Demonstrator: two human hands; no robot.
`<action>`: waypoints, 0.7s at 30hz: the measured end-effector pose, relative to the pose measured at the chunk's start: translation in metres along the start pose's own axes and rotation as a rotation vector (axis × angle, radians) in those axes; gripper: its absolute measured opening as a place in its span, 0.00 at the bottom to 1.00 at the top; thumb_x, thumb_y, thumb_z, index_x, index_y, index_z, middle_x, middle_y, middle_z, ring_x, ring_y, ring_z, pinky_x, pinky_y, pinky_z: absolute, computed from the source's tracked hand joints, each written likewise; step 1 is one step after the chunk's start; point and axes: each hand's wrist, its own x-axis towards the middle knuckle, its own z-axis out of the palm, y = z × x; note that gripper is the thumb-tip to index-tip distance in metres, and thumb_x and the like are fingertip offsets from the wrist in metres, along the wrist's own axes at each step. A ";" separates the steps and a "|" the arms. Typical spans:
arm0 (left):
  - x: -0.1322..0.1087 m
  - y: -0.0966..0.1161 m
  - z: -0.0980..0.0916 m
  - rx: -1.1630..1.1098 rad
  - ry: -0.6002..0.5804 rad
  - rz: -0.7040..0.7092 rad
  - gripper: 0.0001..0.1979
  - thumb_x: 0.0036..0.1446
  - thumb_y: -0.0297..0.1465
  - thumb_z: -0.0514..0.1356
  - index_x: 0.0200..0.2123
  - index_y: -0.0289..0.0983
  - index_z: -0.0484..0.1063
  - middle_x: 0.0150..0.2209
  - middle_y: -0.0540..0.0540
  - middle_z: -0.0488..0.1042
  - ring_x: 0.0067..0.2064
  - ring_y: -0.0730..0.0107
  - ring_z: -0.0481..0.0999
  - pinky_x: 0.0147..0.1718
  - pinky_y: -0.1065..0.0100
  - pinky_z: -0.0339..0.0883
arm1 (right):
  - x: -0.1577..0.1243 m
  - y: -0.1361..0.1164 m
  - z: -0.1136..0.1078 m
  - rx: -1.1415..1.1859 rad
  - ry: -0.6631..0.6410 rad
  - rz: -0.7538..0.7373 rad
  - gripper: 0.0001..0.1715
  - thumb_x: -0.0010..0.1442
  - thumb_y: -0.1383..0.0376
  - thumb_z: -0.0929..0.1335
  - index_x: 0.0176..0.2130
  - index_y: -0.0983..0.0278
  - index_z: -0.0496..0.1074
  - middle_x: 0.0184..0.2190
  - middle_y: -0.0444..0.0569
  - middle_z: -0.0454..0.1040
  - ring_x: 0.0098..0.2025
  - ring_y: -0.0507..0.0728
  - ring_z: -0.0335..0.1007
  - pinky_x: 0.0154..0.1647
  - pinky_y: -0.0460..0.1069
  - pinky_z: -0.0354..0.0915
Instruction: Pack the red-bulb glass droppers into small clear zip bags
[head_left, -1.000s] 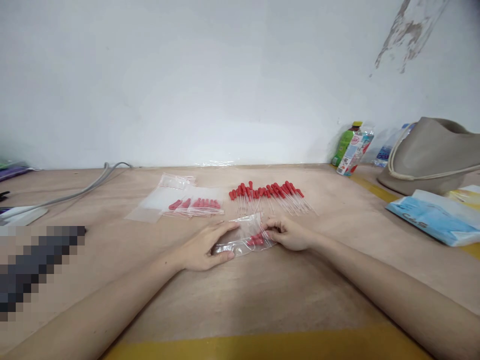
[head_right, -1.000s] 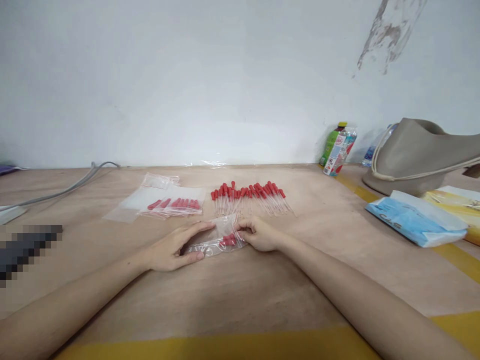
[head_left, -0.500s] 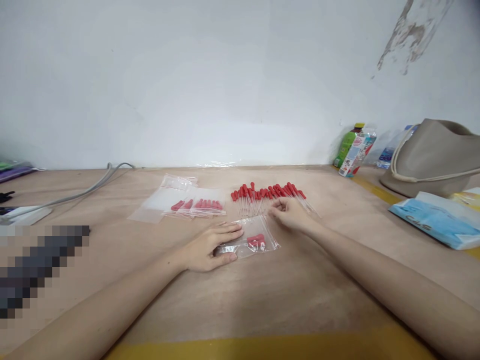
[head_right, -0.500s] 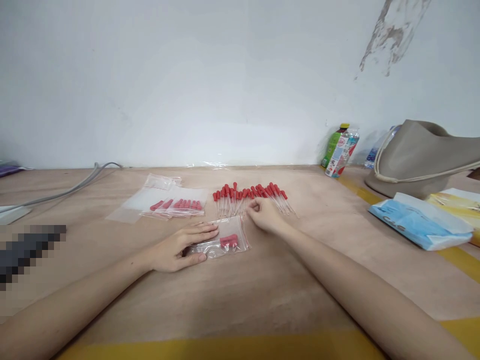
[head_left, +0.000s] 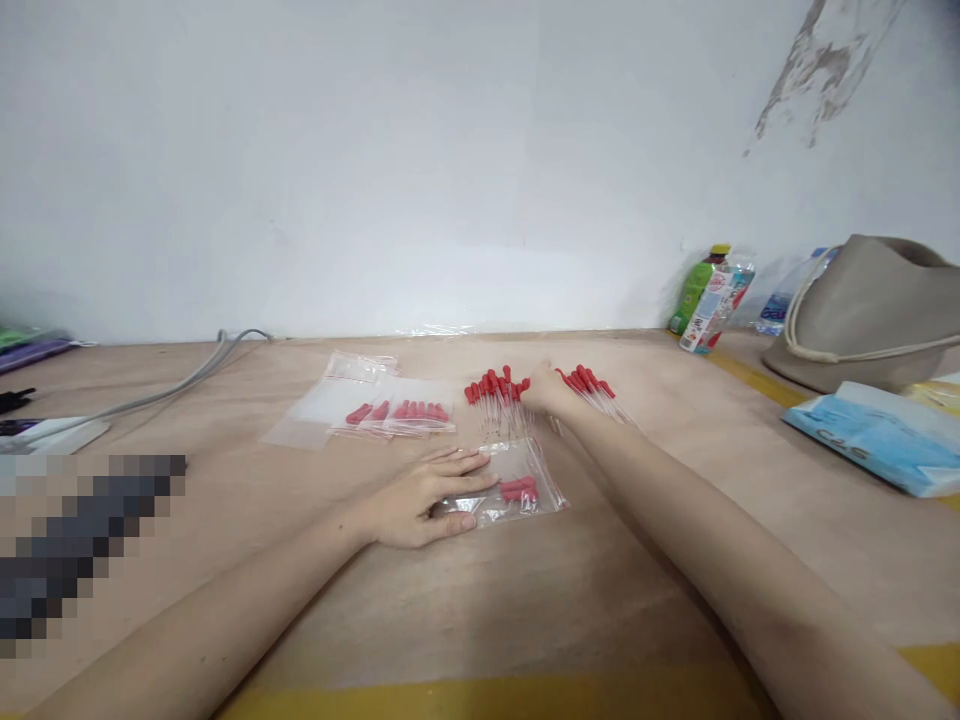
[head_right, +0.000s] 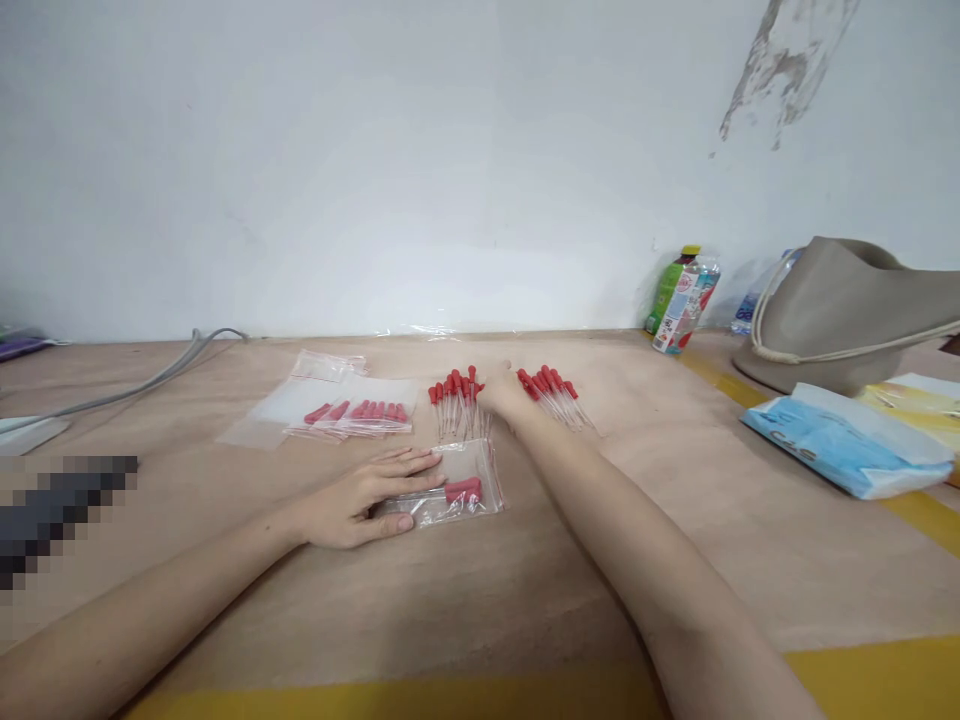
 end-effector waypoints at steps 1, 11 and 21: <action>0.000 0.000 0.000 0.009 -0.001 -0.005 0.26 0.60 0.41 0.53 0.61 0.47 0.51 0.63 0.48 0.48 0.63 0.60 0.49 0.61 0.53 0.43 | -0.004 0.001 -0.005 -0.004 0.019 0.008 0.36 0.44 0.72 0.68 0.52 0.76 0.55 0.35 0.64 0.72 0.38 0.65 0.70 0.34 0.53 0.64; 0.001 0.002 0.000 0.044 0.010 -0.028 0.29 0.60 0.41 0.52 0.62 0.47 0.46 0.63 0.48 0.49 0.63 0.60 0.51 0.61 0.53 0.44 | -0.071 0.048 -0.030 0.641 0.137 0.106 0.35 0.50 0.71 0.63 0.55 0.63 0.45 0.19 0.36 0.62 0.19 0.52 0.67 0.21 0.48 0.67; 0.000 0.003 0.001 0.010 0.055 -0.006 0.30 0.59 0.40 0.54 0.62 0.47 0.46 0.63 0.49 0.51 0.62 0.58 0.52 0.60 0.52 0.46 | -0.103 0.042 -0.010 0.954 -0.025 0.175 0.14 0.51 0.64 0.65 0.37 0.60 0.54 0.24 0.41 0.68 0.25 0.51 0.71 0.33 0.49 0.71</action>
